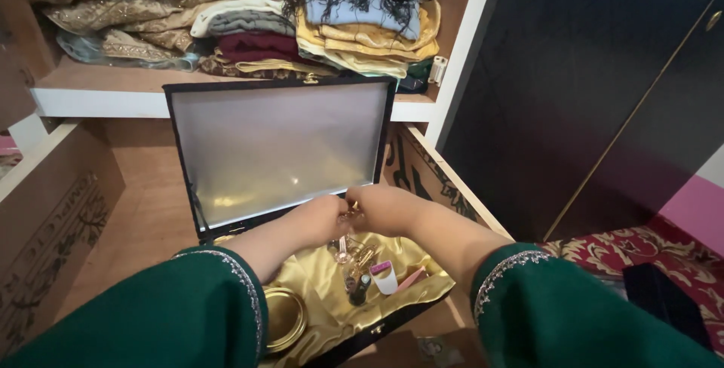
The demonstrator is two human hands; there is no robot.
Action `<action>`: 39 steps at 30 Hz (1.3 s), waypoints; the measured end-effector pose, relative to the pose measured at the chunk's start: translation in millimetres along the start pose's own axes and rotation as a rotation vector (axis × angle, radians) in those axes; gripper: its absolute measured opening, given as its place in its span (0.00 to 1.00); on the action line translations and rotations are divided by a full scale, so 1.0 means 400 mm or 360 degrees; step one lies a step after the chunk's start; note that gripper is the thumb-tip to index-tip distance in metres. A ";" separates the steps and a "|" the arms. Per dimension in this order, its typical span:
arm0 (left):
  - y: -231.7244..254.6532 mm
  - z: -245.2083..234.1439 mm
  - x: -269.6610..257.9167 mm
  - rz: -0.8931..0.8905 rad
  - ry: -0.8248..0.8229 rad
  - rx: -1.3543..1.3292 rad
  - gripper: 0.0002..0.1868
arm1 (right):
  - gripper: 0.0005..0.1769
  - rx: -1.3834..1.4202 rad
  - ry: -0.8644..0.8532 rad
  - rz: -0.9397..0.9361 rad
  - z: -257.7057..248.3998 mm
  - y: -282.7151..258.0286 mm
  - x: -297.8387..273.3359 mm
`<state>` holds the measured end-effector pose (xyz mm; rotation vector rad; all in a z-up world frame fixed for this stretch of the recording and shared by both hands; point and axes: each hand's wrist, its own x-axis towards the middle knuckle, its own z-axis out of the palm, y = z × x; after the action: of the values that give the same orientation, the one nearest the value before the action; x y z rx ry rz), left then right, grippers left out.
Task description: Organizing and inspecting jewelry and accessories from a storage box and a pile on the floor
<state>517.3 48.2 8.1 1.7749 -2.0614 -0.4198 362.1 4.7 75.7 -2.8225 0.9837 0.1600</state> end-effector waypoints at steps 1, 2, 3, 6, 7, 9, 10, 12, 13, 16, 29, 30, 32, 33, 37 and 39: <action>0.000 0.002 -0.001 -0.0006 0.0039 -0.0005 0.15 | 0.18 -0.0029 0.0025 0.0005 -0.007 -0.006 -0.004; 0.000 0.003 -0.002 -0.0011 0.0077 -0.0011 0.13 | 0.16 -0.0058 0.0051 0.0010 -0.015 -0.012 -0.007; 0.008 0.001 -0.009 -0.0012 0.0076 -0.0011 0.13 | 0.16 -0.0058 0.0050 0.0011 -0.011 0.005 0.002; 0.040 -0.004 -0.033 0.0012 0.0158 -0.0095 0.14 | 0.13 -0.0043 0.0134 0.0071 -0.007 0.040 0.016; 0.056 -0.005 -0.044 -0.0053 0.0156 -0.0020 0.15 | 0.14 -0.0070 0.0153 0.0096 -0.013 0.040 0.011; 0.050 0.027 -0.039 -0.0118 0.0152 0.0056 0.17 | 0.15 -0.0095 0.0172 0.0121 -0.025 0.042 0.007; 0.028 0.061 -0.023 -0.0176 0.0088 0.0185 0.16 | 0.15 -0.0165 0.0212 0.0159 -0.029 0.045 0.006; 0.006 0.109 -0.023 -0.0231 0.0023 0.0318 0.16 | 0.16 -0.0233 0.0255 0.0201 -0.028 0.052 0.011; 0.008 0.123 -0.040 0.0058 -0.0061 0.0476 0.18 | 0.15 -0.0249 0.0288 0.0211 -0.024 0.059 0.016; 0.053 0.113 -0.094 0.0296 -0.0312 0.0666 0.21 | 0.16 -0.0254 0.0277 0.0218 -0.027 0.038 0.003; 0.146 0.056 -0.129 0.0252 -0.0720 0.1063 0.25 | 0.20 -0.0464 0.0021 0.0188 -0.041 0.000 -0.022; 0.135 0.060 -0.127 0.0253 -0.0720 0.1063 0.25 | 0.20 -0.0465 0.0022 0.0189 -0.041 0.001 -0.022; 0.112 0.069 -0.125 0.0305 -0.0676 0.0930 0.46 | 0.20 -0.0450 0.0032 0.0191 -0.039 0.002 -0.021; 0.097 0.085 -0.125 0.0305 -0.0678 0.0929 0.46 | 0.20 -0.0449 0.0031 0.0191 -0.032 0.011 -0.019; 0.087 0.103 -0.144 0.0240 -0.0384 0.0817 0.19 | 0.20 -0.0391 0.0233 0.0108 -0.029 0.017 -0.031; 0.053 0.130 -0.126 0.0214 -0.0341 0.0747 0.16 | 0.20 -0.0366 0.0227 0.0117 -0.041 0.008 -0.040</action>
<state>480.4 99.9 -32.6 1.8893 -2.5785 -0.0904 348.4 8.9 93.7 -3.0428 1.1694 0.0860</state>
